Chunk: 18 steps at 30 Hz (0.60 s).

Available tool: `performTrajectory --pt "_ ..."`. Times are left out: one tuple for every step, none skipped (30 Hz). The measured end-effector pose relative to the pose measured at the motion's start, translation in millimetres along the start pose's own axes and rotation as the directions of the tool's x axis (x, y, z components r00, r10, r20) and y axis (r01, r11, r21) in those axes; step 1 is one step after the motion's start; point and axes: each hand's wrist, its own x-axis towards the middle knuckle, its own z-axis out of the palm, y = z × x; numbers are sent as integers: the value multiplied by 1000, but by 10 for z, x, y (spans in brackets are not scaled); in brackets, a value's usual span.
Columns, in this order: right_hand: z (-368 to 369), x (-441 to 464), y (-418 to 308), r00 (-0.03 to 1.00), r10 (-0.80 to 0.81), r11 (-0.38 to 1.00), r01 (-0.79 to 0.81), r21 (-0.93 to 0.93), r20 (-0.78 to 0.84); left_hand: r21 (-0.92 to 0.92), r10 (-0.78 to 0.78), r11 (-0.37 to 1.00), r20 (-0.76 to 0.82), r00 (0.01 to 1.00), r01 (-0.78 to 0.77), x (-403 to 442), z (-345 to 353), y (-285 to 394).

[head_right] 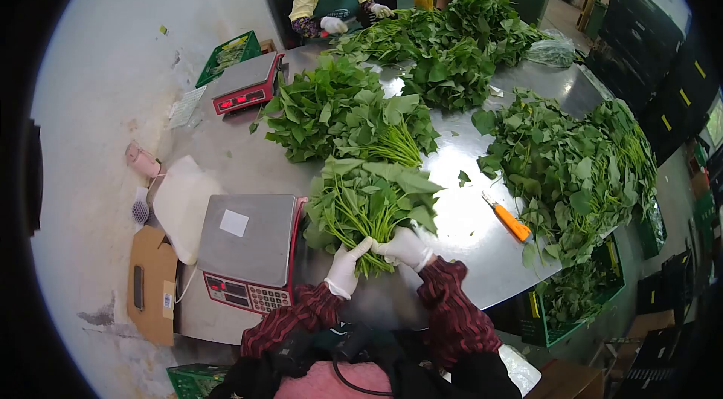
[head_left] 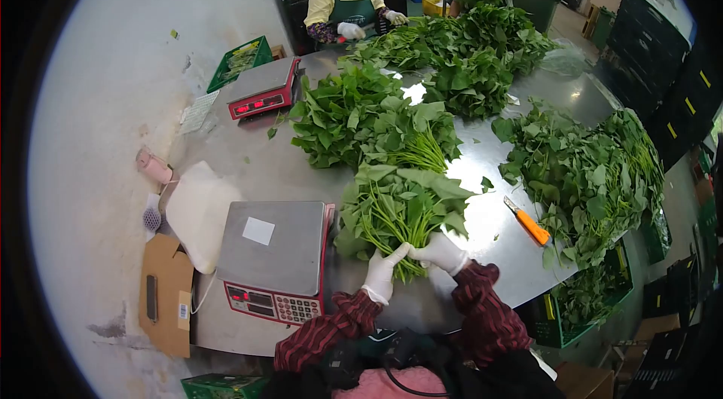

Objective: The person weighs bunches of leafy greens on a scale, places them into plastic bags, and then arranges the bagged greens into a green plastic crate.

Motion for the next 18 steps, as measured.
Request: performTrajectory --pt "-19 -131 -200 999 -36 996 36 -81 1 -9 27 1000 51 998 -27 -100 63 72" --pt "-62 -295 -505 999 26 981 -18 -195 35 -11 35 999 93 995 -35 -185 119 139" --pt "-86 -426 -722 994 92 948 -69 -310 59 -14 32 999 97 995 -31 -295 199 252" --pt "-116 -477 -741 996 29 924 4 -383 80 73 -24 997 247 969 6 -398 282 408" --pt "-109 -501 -782 993 -38 887 86 -453 112 164 -83 986 382 920 21 -484 321 559" --pt "-37 -570 -990 990 -87 889 129 -440 114 129 -22 991 359 933 -26 -553 389 593" --pt "14 -613 -1143 998 -14 620 56 -783 60 122 -6 992 348 938 -39 -575 367 638" --pt "112 -593 -1161 965 -251 648 222 -729 71 70 -15 997 356 934 -10 -587 333 708" --pt "214 -583 -1199 879 -473 636 385 -669 57 20 -27 1000 371 928 21 -594 295 799" --pt "335 -553 -1255 810 -586 470 341 -814 1 -89 14 996 391 920 23 -605 253 911" --pt "483 -522 -1370 719 -695 295 247 -923 -30 -131 30 991 299 954 10 -712 308 1072" --pt "618 -574 -1656 572 -820 182 309 -934 30 -209 47 978 321 946 23 -748 217 1166" --pt "826 -558 -1660 770 -635 272 146 -951 -63 -283 61 958 344 937 41 -791 84 1274" --pt "960 -549 -1850 824 -562 377 170 -910 -79 -395 63 909 441 895 130 -677 -137 1272" --pt "1084 -542 -2040 871 -484 480 184 -858 -84 -353 59 931 404 913 95 -689 -289 1367" --pt "1238 -514 -2070 867 -490 479 182 -859 -90 -392 101 919 322 941 35 -751 -428 1440" --pt "1394 -465 -2071 836 -540 634 326 -701 -99 -427 143 904 236 961 -30 -840 -534 1553" --pt "1551 -413 -2068 804 -583 736 459 -497 -120 -441 220 893 259 941 -88 -894 -691 1659"
